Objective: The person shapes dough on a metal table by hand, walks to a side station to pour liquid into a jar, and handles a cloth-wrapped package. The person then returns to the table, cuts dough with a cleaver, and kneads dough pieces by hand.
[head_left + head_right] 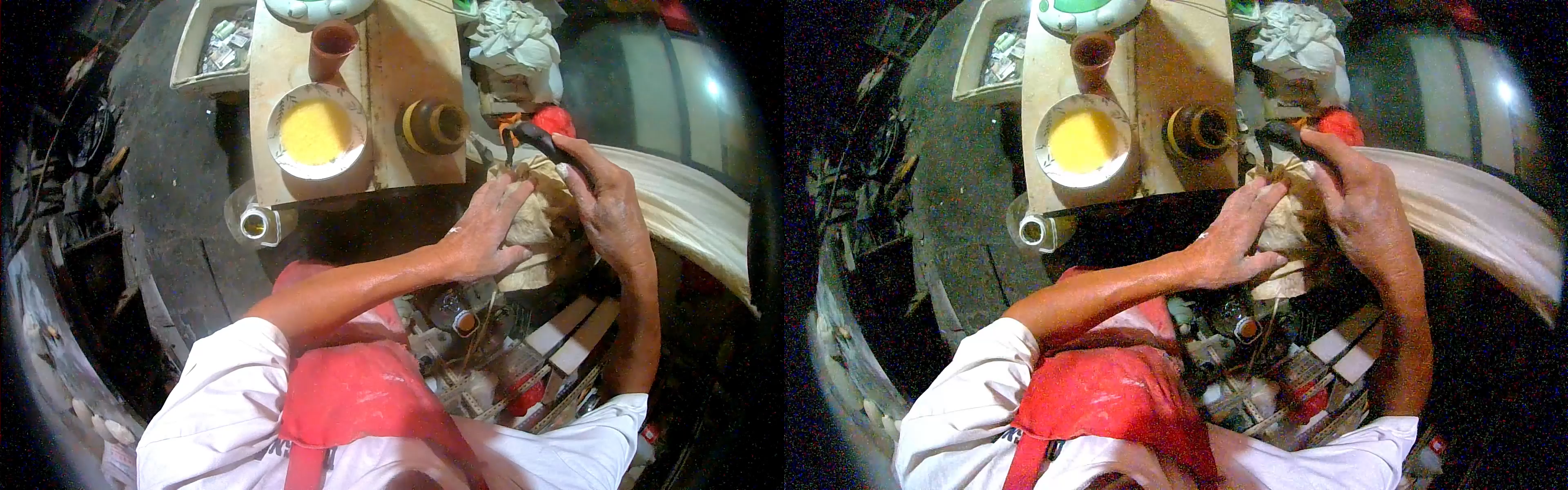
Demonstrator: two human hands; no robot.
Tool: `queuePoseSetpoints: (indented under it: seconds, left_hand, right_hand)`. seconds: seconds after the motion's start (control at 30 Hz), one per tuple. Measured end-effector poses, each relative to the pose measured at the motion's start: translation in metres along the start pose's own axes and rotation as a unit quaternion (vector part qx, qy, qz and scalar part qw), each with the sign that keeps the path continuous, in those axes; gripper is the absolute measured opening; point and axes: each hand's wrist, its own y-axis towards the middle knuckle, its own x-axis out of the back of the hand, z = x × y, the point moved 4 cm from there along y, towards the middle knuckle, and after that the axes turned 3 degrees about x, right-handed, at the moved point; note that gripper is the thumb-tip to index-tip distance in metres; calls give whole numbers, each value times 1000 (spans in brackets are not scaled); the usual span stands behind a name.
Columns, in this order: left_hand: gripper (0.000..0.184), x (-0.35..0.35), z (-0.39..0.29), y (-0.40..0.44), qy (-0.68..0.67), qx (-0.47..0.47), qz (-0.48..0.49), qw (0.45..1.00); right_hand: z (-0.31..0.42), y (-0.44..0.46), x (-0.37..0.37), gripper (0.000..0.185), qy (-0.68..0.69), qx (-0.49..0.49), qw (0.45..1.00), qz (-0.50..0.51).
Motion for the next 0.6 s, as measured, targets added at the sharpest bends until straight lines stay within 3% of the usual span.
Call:
queuePoseSetpoints:
  seconds: [0.6]
  left_hand:
    - [99, 4, 9, 1, -13, 14, -2, 1000]
  right_hand:
    - [5, 11, -9, 32, -47, 6, 999, 14]
